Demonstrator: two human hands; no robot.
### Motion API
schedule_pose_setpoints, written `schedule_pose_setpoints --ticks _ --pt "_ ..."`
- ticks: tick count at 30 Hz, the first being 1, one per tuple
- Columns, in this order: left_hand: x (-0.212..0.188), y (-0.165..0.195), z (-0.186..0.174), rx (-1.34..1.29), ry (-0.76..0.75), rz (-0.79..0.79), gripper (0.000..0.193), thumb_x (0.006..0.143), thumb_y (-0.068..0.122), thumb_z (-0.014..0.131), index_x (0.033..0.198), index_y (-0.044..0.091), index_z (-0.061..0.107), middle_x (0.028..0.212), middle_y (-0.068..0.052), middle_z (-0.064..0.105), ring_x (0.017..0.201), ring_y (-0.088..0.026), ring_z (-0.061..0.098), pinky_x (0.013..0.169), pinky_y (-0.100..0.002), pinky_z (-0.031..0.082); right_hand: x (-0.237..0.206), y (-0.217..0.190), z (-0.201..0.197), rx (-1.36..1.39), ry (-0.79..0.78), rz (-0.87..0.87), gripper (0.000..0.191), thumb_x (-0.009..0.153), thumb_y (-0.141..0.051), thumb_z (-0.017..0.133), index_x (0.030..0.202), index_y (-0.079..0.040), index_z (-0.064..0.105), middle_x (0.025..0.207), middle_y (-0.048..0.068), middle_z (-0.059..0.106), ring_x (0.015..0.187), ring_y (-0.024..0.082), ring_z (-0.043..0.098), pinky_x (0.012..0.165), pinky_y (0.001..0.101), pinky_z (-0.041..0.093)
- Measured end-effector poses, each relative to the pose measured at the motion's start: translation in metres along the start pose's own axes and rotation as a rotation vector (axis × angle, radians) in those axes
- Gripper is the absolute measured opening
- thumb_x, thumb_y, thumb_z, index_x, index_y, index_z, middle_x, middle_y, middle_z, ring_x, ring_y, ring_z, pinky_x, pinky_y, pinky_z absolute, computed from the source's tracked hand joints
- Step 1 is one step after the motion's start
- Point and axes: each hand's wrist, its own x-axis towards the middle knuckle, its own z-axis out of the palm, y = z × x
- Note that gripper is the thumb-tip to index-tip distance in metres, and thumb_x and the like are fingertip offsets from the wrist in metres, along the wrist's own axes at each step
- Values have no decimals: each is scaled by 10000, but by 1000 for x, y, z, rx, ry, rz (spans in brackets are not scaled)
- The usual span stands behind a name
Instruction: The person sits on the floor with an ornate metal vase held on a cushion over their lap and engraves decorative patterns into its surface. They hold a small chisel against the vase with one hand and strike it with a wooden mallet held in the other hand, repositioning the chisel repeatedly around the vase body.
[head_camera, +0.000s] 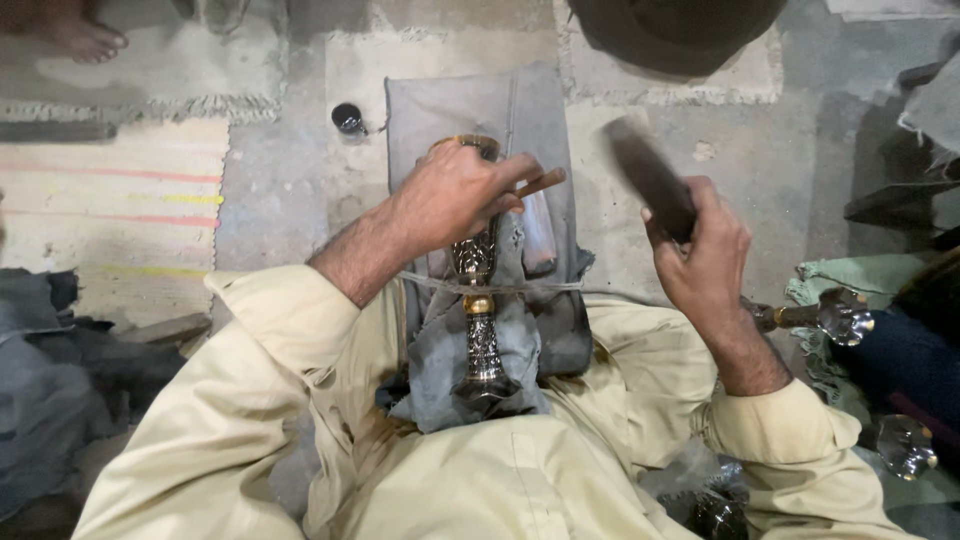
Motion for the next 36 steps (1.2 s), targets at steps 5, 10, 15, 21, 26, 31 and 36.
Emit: schedule_pose_setpoints --ticks 5,10,15,21,26,31,36 --pt "-1 -2 1 12 17 26 334 926 287 744 1201 153 611 670 -90 692 610 -344 700 633 -516 559 -2 2 0 -80 -5 -91 278 932 -56 767 1174 -27 633 948 163 694 888 354 686 801 467 517" --pt "1 -6 5 25 -2 42 342 940 298 725 1227 148 615 647 -71 687 562 -307 685 604 -498 558 -2 2 -2 -144 -9 -122 347 840 -2 753 1170 -22 651 962 168 693 898 364 682 800 468 525" --pt "1 -9 7 25 -19 30 345 939 323 702 1232 162 620 633 -38 681 514 -236 664 566 -446 563 -3 -1 -5 -227 -32 -163 340 831 22 760 1154 -22 666 967 163 695 911 357 685 826 469 523" --pt "-2 -10 7 -19 62 54 302 966 288 735 1207 139 630 668 -55 695 542 -224 674 562 -417 569 -2 -7 -13 183 45 284 249 964 -156 723 1140 -60 575 872 96 700 820 274 716 779 405 548" --pt "-11 -7 6 -162 184 102 318 935 207 750 1219 127 628 887 -68 786 676 -206 757 624 -368 615 -2 -7 -19 -328 -51 -186 366 807 -44 751 1168 -83 708 926 146 716 888 326 707 786 444 546" --pt "-27 -9 -3 -182 275 156 327 943 207 759 1211 102 604 957 -99 781 841 -284 777 706 -389 616 -4 -9 -7 76 27 15 289 965 -169 810 1173 -39 657 894 157 673 776 294 681 695 427 527" --pt "-29 -11 1 -152 223 100 338 964 216 756 1231 96 588 909 -76 784 789 -286 768 655 -405 601 0 -8 -5 -159 189 -226 254 942 -36 760 1179 -15 674 992 132 701 875 298 701 812 422 553"
